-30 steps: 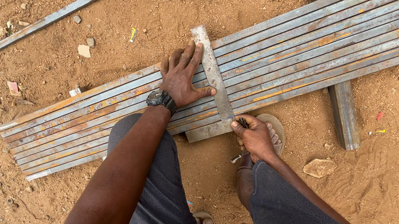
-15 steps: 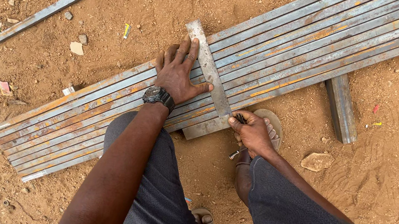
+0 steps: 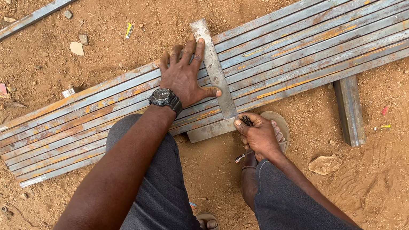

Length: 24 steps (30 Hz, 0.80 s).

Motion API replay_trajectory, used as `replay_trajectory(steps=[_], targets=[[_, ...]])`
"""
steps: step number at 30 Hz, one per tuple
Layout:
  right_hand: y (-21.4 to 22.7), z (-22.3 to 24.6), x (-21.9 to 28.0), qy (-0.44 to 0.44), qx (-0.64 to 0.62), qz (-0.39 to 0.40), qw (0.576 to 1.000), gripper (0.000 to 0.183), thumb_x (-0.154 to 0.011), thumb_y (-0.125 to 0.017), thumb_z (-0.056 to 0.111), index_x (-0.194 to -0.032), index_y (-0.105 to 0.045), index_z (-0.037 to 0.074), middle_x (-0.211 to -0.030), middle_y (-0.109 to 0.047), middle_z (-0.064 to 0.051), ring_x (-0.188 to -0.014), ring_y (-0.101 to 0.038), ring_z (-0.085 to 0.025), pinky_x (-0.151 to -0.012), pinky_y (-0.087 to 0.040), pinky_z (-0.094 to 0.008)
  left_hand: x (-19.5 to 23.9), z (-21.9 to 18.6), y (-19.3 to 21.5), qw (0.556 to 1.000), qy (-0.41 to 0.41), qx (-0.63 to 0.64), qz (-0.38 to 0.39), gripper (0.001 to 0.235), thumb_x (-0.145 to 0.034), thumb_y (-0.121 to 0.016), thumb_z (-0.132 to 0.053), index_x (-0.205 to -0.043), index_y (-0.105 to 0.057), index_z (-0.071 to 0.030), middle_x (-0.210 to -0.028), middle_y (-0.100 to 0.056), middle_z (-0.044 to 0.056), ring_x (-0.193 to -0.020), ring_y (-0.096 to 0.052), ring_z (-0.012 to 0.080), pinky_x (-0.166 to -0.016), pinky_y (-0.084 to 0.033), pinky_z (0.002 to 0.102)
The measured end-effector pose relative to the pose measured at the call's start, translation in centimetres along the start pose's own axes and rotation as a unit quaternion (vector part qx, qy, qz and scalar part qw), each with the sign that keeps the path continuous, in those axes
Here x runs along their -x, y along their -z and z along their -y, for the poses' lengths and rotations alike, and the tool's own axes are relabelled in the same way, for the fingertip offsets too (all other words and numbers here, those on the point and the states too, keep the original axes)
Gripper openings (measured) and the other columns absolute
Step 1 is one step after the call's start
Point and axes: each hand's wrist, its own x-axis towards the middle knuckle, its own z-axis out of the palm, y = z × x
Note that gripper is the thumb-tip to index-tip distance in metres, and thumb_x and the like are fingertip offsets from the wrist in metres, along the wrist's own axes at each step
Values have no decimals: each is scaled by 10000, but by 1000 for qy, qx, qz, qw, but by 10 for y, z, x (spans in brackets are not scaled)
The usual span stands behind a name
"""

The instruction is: The person uses a square ruler and a metal scribe to mark a straight line across several metal bars laid out on the ground. They hold the ruler in place and drag the scribe along its edge to create the mark.

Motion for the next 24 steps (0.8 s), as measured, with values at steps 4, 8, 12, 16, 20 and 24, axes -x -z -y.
replay_trajectory(steps=[4, 8, 12, 16, 20, 24], targets=[[1, 0, 0, 5, 7, 6, 1000, 293, -933, -704, 168, -1203, -691, 57, -699, -609, -2, -479, -479, -60, -366, -404, -230, -1, 0, -2, 1000, 1, -6, 7, 1414, -583, -639, -972, -1629, -90, -196, -1691, -123, 144, -1512, -179, 438, -1189, -152, 672], [2, 1, -1, 3, 13, 8, 1000, 291, -940, -701, 169, -1209, -687, 57, -708, -611, -2, -482, -476, -60, -369, -406, -230, 0, 1, -1, 1000, -6, -6, -5, 1412, -577, -630, -984, -1622, -95, -201, -1691, -123, 138, -1508, -189, 431, -1194, -156, 669], [2, -1, -2, 8, 2, 11, 1000, 289, -944, -699, 166, -1207, -686, 45, -708, -607, -5, -483, -472, -59, -368, -405, -230, 1, 1, 1, 1000, -6, -11, -1, 1403, -591, -621, -982, -1626, -94, -195, -1692, -121, 134, -1506, -203, 429, -1187, -167, 669], [2, -2, -1, -3, -7, -1, 1000, 290, -938, -702, 164, -1199, -687, 39, -713, -611, -2, -483, -465, -58, -364, -396, -232, 3, -2, 8, 1000, -4, -15, 4, 1387, -598, -627, -970, -1623, -96, -201, -1693, -115, 120, -1505, -208, 423, -1182, -176, 669], [0, 5, 1, 1, 12, 0, 1000, 300, -943, -704, 176, -1210, -685, 40, -712, -622, -18, -487, -492, -60, -368, -417, -231, 5, -8, 16, 1000, 6, -23, 14, 1395, -600, -677, -922, -1631, -93, -184, -1700, -117, 128, -1507, -223, 417, -1175, -206, 670], [2, 24, 15, -9, 166, -6, 986, 371, -957, -677, 261, -1268, -642, 61, -815, -688, -57, -569, -577, -96, -480, -508, -264, 5, -17, 26, 998, 24, -32, 38, 1373, -636, -747, -833, -1622, -84, -146, -1691, -96, 146, -1506, -197, 431, -1162, -208, 679]])
